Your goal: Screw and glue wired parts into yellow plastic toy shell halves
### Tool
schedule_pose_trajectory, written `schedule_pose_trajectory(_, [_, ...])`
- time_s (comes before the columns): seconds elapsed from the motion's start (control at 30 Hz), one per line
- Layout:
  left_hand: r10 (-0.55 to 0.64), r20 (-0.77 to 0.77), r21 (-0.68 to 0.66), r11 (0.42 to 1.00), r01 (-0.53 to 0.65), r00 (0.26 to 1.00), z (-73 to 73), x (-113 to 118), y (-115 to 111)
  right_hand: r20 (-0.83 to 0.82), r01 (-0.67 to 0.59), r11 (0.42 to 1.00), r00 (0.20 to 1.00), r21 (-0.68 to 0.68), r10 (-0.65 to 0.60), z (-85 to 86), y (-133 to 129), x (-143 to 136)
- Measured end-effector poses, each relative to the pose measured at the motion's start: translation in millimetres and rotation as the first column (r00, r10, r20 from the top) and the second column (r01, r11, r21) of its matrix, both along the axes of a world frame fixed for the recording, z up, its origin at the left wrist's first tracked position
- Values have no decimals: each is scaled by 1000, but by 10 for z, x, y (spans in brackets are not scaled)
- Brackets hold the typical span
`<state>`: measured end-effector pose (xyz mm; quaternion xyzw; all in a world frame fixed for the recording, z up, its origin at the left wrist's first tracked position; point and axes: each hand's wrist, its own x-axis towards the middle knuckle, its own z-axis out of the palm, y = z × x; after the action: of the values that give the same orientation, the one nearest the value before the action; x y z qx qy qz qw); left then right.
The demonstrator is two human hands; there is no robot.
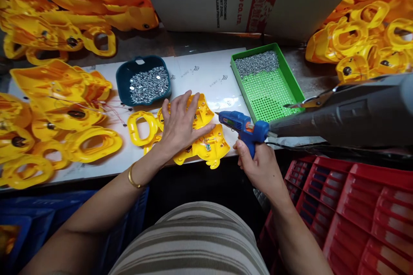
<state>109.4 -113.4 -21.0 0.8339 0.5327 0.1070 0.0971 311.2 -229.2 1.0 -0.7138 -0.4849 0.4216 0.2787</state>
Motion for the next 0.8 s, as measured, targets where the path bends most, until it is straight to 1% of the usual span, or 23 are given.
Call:
schedule_pose_trajectory(0.13, [-3, 17, 9, 1000, 2, 1000, -22, -18, 8, 42, 29, 999, 999, 27, -31, -59, -264, 93])
schedule_pose_trajectory(0.27, [-1, 29, 7, 1000, 1, 1000, -19, -21, 31, 186, 14, 997, 982, 74, -28, -140, -571, 337])
schedule_pose_trajectory(0.33, [-8, 26, 0, 1000, 8, 1000, -11, -22, 43, 207, 40, 995, 976, 95, -59, -154, -683, 544])
schedule_pose_trajectory(0.4, [-19, 26, 3, 1000, 19, 999, -3, -25, 50, 162, 65, 993, 984, 96, -80, -144, -764, 803])
schedule_pose_trajectory(0.5, [-29, 35, 26, 999, 28, 999, 7, -28, 48, 55, 43, 999, 997, 16, -44, -128, -859, 1219])
schedule_pose_trajectory(0.53, [-29, 38, 32, 999, 28, 999, 10, -28, 47, 32, 57, 998, 998, -9, -57, -137, -887, 1342])
schedule_pose_trajectory(0.57, [-28, 41, 35, 999, 27, 999, 13, -28, 45, 15, 108, 994, 994, -17, -108, -159, -909, 1448])
schedule_pose_trajectory(0.6, [-27, 44, 36, 999, 26, 999, 15, -27, 44, -7, 205, 979, 979, -9, -205, -195, -922, 1533])
schedule_pose_trajectory(0.63, [-28, 48, 37, 999, 26, 998, 17, -26, 44, -36, 327, 945, 945, 5, -326, -245, -920, 1598])
schedule_pose_trajectory(0.7, [-36, 59, 41, 999, 33, 998, 20, -26, 46, -102, 551, 834, 833, 44, -544, -375, -863, 1670])
schedule_pose_trajectory(0.73, [-41, 64, 45, 998, 39, 997, 20, -28, 48, -124, 624, 779, 779, 62, -615, -447, -807, 1683])
schedule_pose_trajectory(0.77, [-46, 69, 49, 998, 43, 997, 19, -30, 50, -133, 670, 738, 741, 81, -658, -516, -737, 1686])
schedule_pose_trajectory(0.8, [-48, 73, 54, 998, 44, 996, 18, -33, 52, -129, 696, 711, 718, 102, -684, -577, -659, 1684])
